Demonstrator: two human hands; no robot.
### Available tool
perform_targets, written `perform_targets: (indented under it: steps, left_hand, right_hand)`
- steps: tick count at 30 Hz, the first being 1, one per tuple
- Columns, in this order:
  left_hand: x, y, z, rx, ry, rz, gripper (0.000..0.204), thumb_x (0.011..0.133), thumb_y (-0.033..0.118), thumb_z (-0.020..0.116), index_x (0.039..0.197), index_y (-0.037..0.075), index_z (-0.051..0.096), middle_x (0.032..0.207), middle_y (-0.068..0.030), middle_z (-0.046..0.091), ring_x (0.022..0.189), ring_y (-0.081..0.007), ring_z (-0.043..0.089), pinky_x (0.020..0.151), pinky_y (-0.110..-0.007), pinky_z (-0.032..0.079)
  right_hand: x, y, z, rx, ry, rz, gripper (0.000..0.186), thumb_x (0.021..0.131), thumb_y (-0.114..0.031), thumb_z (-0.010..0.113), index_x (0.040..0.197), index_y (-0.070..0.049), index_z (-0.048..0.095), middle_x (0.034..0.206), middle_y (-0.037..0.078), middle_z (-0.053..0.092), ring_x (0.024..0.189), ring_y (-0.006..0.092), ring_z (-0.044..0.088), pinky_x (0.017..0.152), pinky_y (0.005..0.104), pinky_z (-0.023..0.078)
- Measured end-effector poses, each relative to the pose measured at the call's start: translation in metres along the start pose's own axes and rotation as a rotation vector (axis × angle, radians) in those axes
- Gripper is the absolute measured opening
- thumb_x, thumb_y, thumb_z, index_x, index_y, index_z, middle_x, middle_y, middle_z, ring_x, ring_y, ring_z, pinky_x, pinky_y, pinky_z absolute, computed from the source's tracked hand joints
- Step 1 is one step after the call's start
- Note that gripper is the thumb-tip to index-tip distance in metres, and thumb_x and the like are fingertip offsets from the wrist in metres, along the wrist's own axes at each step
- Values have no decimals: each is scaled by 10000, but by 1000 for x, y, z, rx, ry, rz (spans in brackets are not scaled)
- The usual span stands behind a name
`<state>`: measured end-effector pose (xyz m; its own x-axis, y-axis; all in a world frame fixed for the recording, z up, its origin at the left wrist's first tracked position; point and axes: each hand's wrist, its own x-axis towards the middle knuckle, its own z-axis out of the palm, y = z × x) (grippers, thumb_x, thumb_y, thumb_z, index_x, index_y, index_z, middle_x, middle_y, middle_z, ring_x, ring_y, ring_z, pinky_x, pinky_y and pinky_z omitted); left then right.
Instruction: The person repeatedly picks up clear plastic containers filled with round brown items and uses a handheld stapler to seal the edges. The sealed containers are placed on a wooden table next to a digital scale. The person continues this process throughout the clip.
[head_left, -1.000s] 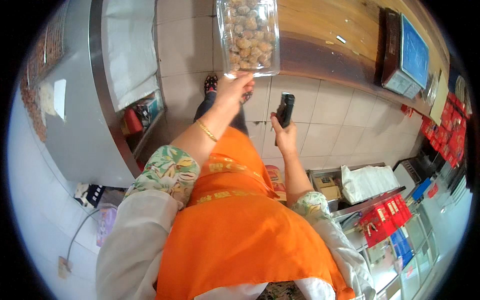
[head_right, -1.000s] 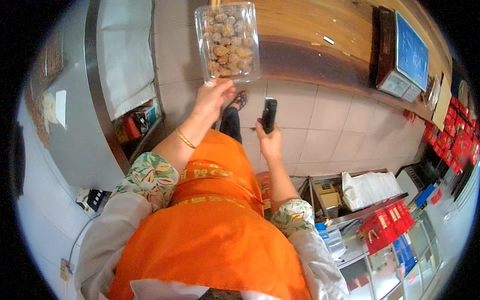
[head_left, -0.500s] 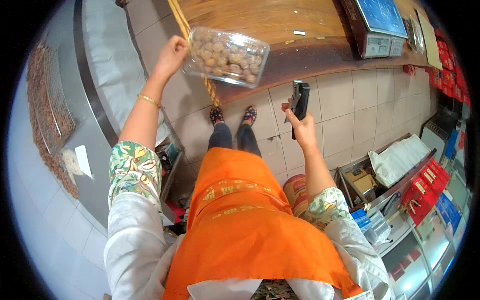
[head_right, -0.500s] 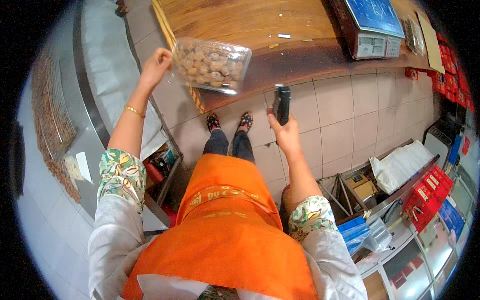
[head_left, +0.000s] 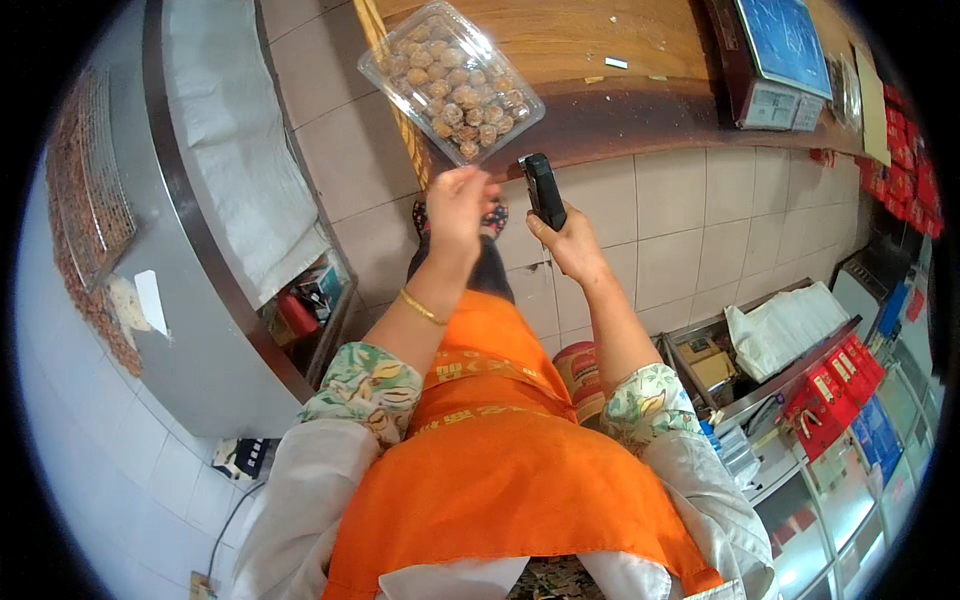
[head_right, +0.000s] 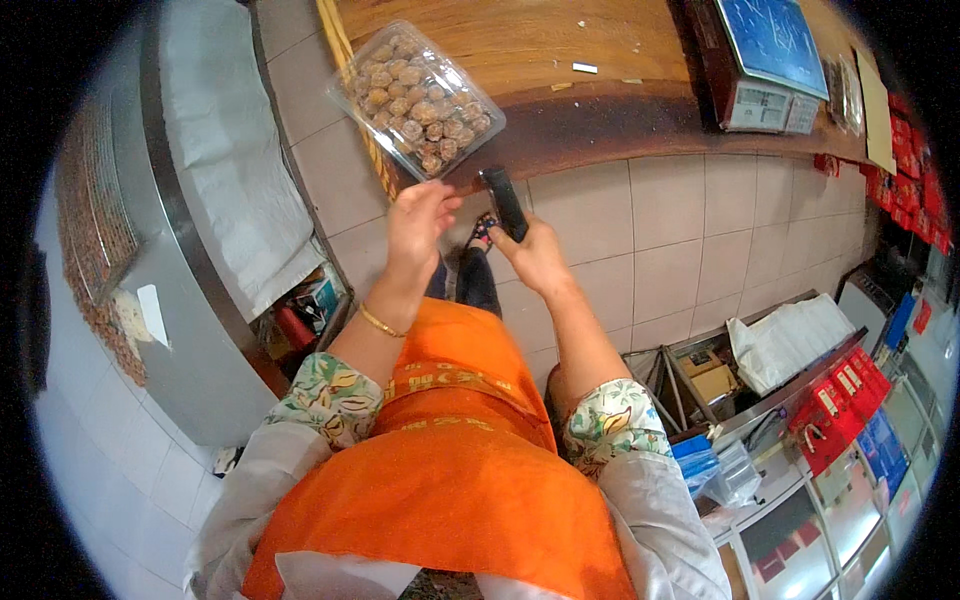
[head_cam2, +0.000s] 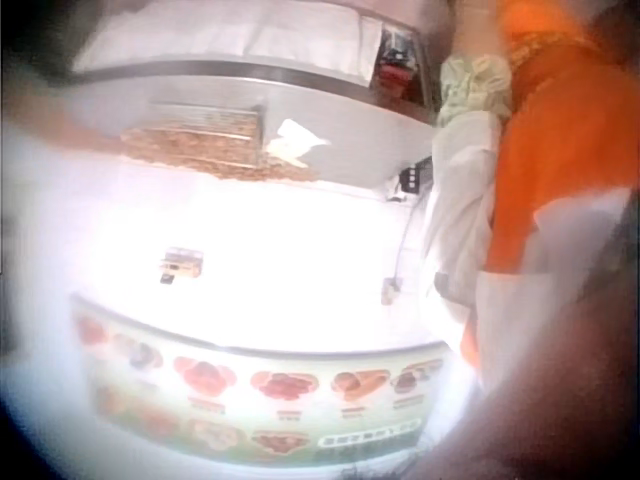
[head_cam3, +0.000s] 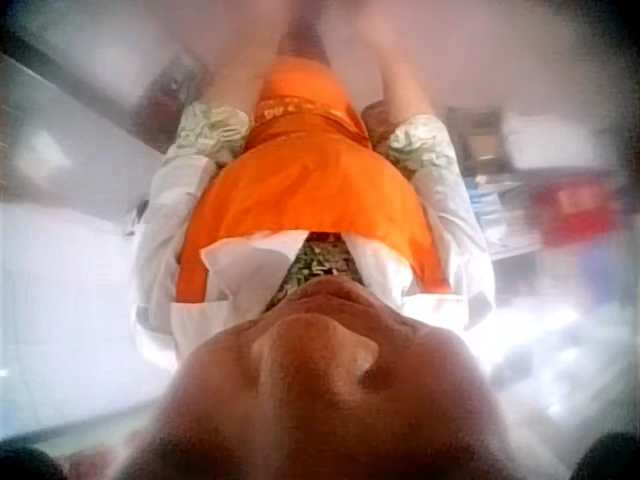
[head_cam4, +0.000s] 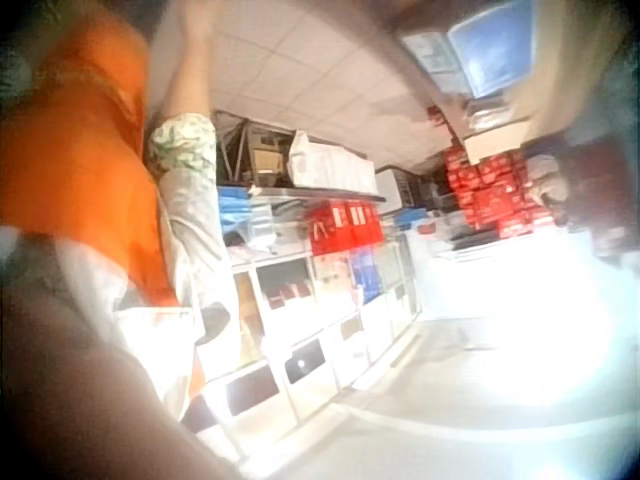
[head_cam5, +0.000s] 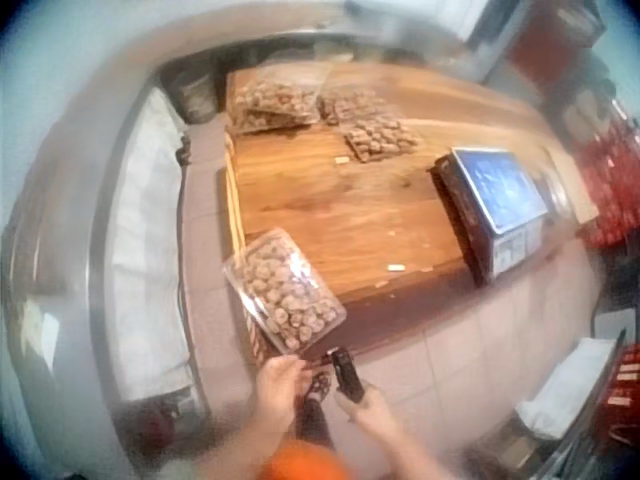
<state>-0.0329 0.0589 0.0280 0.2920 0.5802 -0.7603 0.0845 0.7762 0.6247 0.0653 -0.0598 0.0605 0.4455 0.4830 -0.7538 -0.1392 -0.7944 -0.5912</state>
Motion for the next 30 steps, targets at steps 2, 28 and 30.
perform_targets:
  steps: [2,28,30]
  left_hand:
    - [4,-3,8,-155,-26,-81,133,821,91,558,908,-4,524,824,-85,583,697,-128,572,533,-214,432]
    - [8,-11,22,-344,86,-48,108,776,102,601,813,10,559,704,-52,572,584,-96,521,534,-214,420]
    - [8,-9,21,-331,77,-52,107,773,98,601,815,9,559,705,-52,573,584,-98,523,535,-215,424]
  right_hand:
    - [9,3,0,-40,-16,-59,276,785,-216,618,919,16,551,703,82,560,644,166,506,607,301,414]
    - [28,-26,-3,-340,-64,-51,291,767,-211,638,900,31,546,713,54,550,662,129,476,611,281,416]
    - [32,-18,-3,-313,-53,-61,292,766,-216,636,895,29,545,706,51,547,658,135,478,610,290,419]
